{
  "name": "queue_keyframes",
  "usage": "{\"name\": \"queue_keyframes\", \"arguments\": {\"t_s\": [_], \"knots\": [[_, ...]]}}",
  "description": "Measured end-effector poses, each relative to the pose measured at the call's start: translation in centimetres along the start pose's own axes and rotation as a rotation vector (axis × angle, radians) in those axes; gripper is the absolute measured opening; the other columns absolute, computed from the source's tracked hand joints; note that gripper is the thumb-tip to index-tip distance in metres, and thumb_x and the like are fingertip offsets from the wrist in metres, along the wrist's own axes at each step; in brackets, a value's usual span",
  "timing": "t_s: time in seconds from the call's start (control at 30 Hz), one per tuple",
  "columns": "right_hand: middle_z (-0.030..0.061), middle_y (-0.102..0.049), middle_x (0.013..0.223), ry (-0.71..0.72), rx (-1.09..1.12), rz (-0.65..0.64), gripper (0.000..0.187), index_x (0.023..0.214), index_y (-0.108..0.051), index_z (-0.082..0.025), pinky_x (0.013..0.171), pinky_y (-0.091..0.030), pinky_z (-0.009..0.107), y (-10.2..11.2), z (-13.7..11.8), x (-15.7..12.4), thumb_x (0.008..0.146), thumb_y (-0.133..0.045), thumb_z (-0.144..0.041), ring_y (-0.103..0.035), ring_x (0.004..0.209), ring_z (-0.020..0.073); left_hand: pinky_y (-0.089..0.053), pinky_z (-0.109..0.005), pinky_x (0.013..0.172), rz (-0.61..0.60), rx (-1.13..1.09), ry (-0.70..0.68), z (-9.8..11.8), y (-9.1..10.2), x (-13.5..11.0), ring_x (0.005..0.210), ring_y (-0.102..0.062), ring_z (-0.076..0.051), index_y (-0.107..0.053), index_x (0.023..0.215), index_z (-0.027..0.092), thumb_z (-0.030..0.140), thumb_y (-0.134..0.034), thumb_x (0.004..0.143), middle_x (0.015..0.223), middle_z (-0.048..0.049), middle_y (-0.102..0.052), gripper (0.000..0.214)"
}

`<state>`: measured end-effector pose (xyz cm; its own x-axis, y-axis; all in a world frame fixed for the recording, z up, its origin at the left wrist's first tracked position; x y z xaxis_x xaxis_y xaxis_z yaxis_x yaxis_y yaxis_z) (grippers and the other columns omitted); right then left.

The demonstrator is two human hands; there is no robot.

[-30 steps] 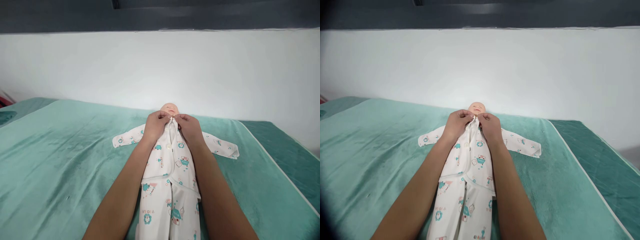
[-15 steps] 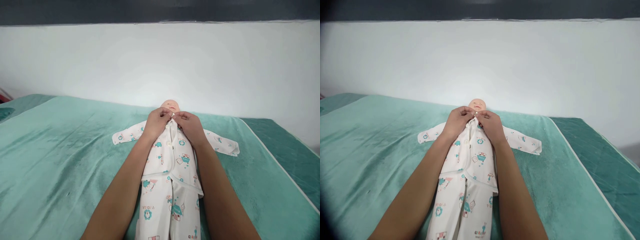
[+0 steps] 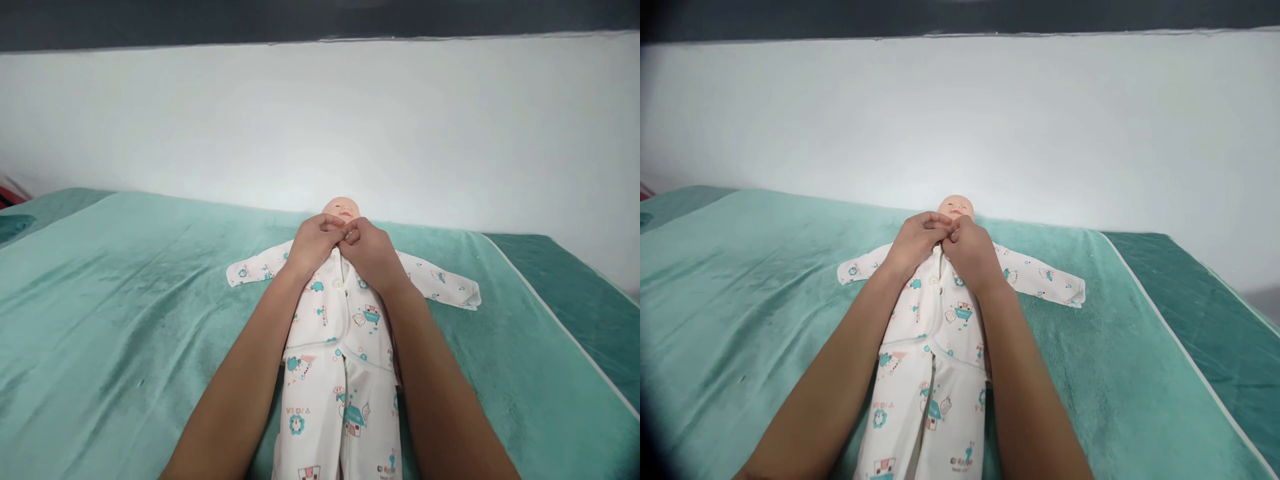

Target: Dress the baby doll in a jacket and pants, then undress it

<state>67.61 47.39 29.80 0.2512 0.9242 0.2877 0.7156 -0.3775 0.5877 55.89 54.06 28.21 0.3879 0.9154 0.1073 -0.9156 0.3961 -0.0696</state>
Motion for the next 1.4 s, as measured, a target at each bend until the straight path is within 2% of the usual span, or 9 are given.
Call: {"name": "queue_keyframes", "arguments": {"t_s": [0.2, 0.37, 0.47, 0.57, 0.7, 0.9, 1.03, 1.2, 1.4], "knots": [[0.002, -0.068, 0.084, 0.055, -0.031, -0.029, 0.03, 0.115, -0.056, -0.019, 0.068, -0.042, 0.03, -0.1, -0.7, -1.1, 0.085, -0.058, -0.023, -0.062, 0.078, 0.0194, -0.049, -0.027, 0.067, 0.012, -0.07, 0.062, 0.0, 0.3, -0.1, 0.07, -0.065, -0.015, -0.069, 0.087, 0.016, 0.014, -0.071, 0.064, 0.079, -0.0035, -0.072, 0.023], [0.0052, -0.067, 0.1, 0.02, 0.021, 0.02, 0.037, 0.12, -0.054, -0.02, 0.076, -0.047, 0.033, -0.5, -0.7, -2.9, 0.084, -0.06, -0.028, -0.062, 0.089, 0.021, -0.047, -0.027, 0.068, 0.083, 0.129, -0.041, 0.0, 0.3, -0.4, 0.073, -0.063, -0.015, -0.07, 0.085, 0.016, 0.017, -0.069, 0.066, 0.078, -0.0027, -0.069, 0.019], [0.0092, -0.064, 0.114, 0.061, 0.017, 0.089, 0.046, 0.125, -0.051, -0.019, 0.089, -0.047, 0.038, -0.7, -0.6, -4.2, 0.081, -0.064, -0.027, -0.059, 0.103, 0.0238, -0.047, -0.029, 0.074, 0.087, 0.222, -0.091, -0.1, 0.5, -1.0, 0.079, -0.064, -0.017, -0.072, 0.086, 0.016, 0.023, -0.067, 0.071, 0.084, -0.005, -0.072, 0.017], [0.0115, -0.06, 0.118, 0.114, -0.047, 0.173, 0.043, 0.117, -0.052, -0.019, 0.098, -0.044, 0.042, -0.9, -0.6, -5.2, 0.078, -0.066, -0.026, -0.053, 0.111, 0.0271, -0.047, -0.03, 0.08, 0.089, 0.252, -0.137, -0.1, 0.8, -2.1, 0.085, -0.065, -0.019, -0.073, 0.088, 0.017, 0.03, -0.066, 0.077, 0.09, -0.0056, -0.073, 0.019], [0.0101, -0.06, 0.106, 0.068, -0.125, 0.238, 0.024, 0.097, -0.053, -0.021, 0.09, -0.044, 0.041, -0.7, -0.9, -6.0, 0.079, -0.064, -0.032, -0.054, 0.101, 0.0262, -0.044, -0.028, 0.076, 0.128, 0.285, -0.185, 0.3, 1.1, -3.8, 0.078, -0.06, -0.016, -0.072, 0.085, 0.018, 0.034, -0.064, 0.081, 0.083, -0.0019, -0.07, 0.019], [-0.0001, -0.059, 0.075, -0.068, -0.118, 0.107, 0.009, 0.076, -0.051, -0.023, 0.066, -0.039, 0.031, 0.5, -1.6, -6.2, 0.083, -0.054, -0.029, -0.052, 0.069, 0.0174, -0.038, -0.025, 0.064, 0.098, 0.271, -0.147, 0.6, 1.6, -5.7, 0.066, -0.05, -0.012, -0.069, 0.081, 0.018, 0.039, -0.063, 0.083, 0.071, 0.0022, -0.06, 0.021], [-0.0021, -0.061, 0.068, -0.151, 0.069, 0.062, 0.008, 0.073, -0.056, -0.023, 0.061, -0.038, 0.029, 1.3, -1.6, -5.9, 0.079, -0.055, -0.027, -0.052, 0.063, 0.0152, -0.035, -0.024, 0.058, 0.001, 0.24, -0.104, 0.7, 2.4, -6.4, 0.059, -0.043, -0.01, -0.069, 0.087, 0.02, 0.041, -0.065, 0.083, 0.067, 0.0039, -0.053, 0.021], [-0.0037, -0.055, 0.061, -0.261, 0.367, 0.092, 0.012, 0.073, -0.061, -0.021, 0.056, -0.036, 0.026, 1.8, -1.2, -5.7, 0.076, -0.064, -0.032, -0.047, 0.058, 0.0125, -0.035, -0.022, 0.055, -0.129, 0.252, -0.069, 1.2, 3.2, -6.7, 0.063, -0.046, -0.01, -0.068, 0.087, 0.02, 0.039, -0.07, 0.08, 0.074, 0.0019, -0.055, 0.021], [-0.0046, -0.053, 0.06, -0.322, 0.577, 0.043, 0.015, 0.073, -0.066, -0.02, 0.051, -0.03, 0.024, 1.4, -1.0, -5.6, 0.073, -0.07, -0.034, -0.042, 0.053, 0.009, -0.034, -0.023, 0.052, -0.094, 0.227, -0.088, 1.2, 2.8, -6.5, 0.059, -0.044, -0.009, -0.067, 0.086, 0.021, 0.039, -0.069, 0.081, 0.073, 0.0022, -0.055, 0.019]]}}
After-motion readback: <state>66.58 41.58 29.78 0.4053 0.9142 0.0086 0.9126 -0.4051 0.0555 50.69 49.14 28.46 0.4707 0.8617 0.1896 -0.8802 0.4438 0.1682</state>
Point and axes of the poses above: each hand's wrist, its own x-axis towards the middle knuckle, its own y-axis out of the back of the hand, z = x × y, the point moved 1 cm from there along x, towards the middle knuckle
